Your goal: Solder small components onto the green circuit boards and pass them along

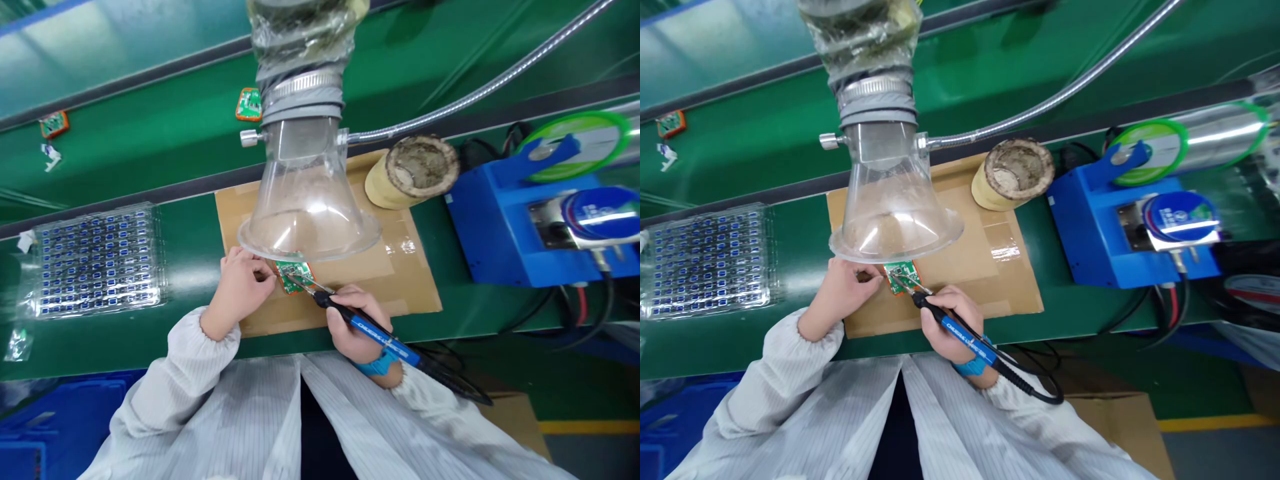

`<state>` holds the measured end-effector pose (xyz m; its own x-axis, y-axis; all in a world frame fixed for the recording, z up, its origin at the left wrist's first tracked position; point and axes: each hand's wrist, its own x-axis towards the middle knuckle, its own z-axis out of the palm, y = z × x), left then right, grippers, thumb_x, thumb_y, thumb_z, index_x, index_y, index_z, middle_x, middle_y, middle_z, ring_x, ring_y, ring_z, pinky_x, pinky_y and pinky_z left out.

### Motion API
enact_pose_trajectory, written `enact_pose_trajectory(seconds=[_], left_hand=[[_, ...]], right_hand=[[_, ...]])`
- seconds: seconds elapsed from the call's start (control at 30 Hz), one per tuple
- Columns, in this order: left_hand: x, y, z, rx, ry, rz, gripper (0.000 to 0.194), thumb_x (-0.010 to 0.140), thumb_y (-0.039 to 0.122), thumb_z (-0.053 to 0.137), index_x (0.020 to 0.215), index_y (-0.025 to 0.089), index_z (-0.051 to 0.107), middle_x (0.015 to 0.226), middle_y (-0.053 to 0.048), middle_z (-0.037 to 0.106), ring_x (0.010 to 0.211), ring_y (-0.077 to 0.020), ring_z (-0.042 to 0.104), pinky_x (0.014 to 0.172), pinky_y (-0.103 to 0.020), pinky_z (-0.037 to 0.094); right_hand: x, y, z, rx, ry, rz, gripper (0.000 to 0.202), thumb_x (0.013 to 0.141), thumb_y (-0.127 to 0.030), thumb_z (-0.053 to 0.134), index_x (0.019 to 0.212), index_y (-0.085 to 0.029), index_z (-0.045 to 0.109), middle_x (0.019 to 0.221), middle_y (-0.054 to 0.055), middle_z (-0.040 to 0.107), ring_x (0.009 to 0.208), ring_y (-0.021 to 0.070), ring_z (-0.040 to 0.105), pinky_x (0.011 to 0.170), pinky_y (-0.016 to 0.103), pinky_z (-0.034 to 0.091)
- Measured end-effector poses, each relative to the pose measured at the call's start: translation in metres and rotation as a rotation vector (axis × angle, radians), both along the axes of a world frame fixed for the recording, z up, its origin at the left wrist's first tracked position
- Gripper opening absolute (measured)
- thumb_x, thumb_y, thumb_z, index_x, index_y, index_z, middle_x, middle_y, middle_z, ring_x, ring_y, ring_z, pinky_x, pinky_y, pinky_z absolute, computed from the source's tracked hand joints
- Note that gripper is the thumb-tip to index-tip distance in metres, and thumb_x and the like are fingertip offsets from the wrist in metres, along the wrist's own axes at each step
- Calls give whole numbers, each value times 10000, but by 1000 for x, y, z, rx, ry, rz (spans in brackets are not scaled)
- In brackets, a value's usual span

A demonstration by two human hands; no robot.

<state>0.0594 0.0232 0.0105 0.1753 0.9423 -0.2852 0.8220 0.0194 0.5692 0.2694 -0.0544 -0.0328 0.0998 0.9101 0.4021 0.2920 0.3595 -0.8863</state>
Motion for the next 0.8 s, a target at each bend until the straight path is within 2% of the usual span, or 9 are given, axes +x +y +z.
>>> enact_pose_trajectory(seconds=[0.17, 0.27, 0.37, 0.43, 0.53, 0.6, 0.67, 0.73, 0.8], left_hand=[[1, -2, 2, -14, 41, -32, 209, 814, 181, 680, 613, 216, 723, 859, -56, 701, 1035, -294, 584, 872, -445, 454], [0, -8, 2, 31, 119, -137, 154, 825, 193, 675, 672, 196, 694, 942, -86, 689, 1055, -314, 570, 886, -482, 458], [-8, -7, 5, 45, 108, -233, 149, 853, 165, 611, 706, 182, 631, 960, -103, 670, 1021, -292, 580, 926, -496, 470], [-19, 2, 9, -68, -27, -255, 147, 881, 183, 565, 741, 189, 609, 912, -77, 669, 954, -249, 608, 921, -459, 498], [-45, 32, 18, -404, -303, -241, 151, 901, 325, 565, 845, 206, 638, 888, -45, 704, 867, -212, 655, 838, -387, 547], [-67, 59, 24, -554, -423, -166, 195, 853, 403, 630, 846, 209, 643, 884, -49, 730, 828, -208, 682, 780, -357, 558], [-90, 88, 29, -550, -480, 0, 219, 799, 411, 691, 814, 204, 620, 876, -68, 740, 808, -212, 701, 740, -340, 558], [-113, 119, 32, -407, -465, 230, 187, 810, 361, 673, 800, 196, 585, 899, -91, 742, 830, -225, 716, 746, -347, 562], [-130, 149, 33, -164, -284, 460, 105, 840, 279, 620, 839, 181, 583, 993, -129, 742, 938, -266, 718, 827, -400, 567]], right_hand=[[4, -5, -11, -41, 55, -75, 94, 888, -238, 686, 978, -238, 664, 802, 22, 663, 734, 196, 679, 660, 351, 581], [16, -2, -16, 9, 85, -111, 102, 882, -264, 699, 976, -235, 674, 790, 21, 661, 738, 206, 684, 682, 372, 584], [31, 5, -20, 30, 119, -252, 107, 878, -307, 711, 934, -224, 675, 766, 20, 650, 740, 217, 694, 707, 391, 588], [39, 10, -22, -8, 123, -363, 144, 879, -355, 714, 890, -219, 669, 772, 26, 650, 756, 226, 702, 722, 404, 594], [42, 15, -22, -57, 124, -419, 185, 878, -388, 717, 853, -212, 667, 798, 37, 666, 756, 228, 710, 701, 398, 603], [41, 16, -21, -44, 126, -413, 176, 875, -374, 722, 850, -207, 675, 792, 39, 675, 742, 225, 714, 687, 392, 605], [40, 16, -21, -33, 125, -406, 155, 871, -351, 730, 853, -203, 685, 787, 40, 682, 748, 223, 716, 683, 385, 603], [40, 15, -23, -43, 145, -392, 132, 872, -327, 733, 860, -202, 694, 797, 41, 686, 767, 219, 716, 687, 375, 596], [41, 14, -26, -52, 183, -369, 112, 873, -309, 736, 869, -203, 698, 819, 43, 688, 782, 214, 715, 695, 366, 589]])
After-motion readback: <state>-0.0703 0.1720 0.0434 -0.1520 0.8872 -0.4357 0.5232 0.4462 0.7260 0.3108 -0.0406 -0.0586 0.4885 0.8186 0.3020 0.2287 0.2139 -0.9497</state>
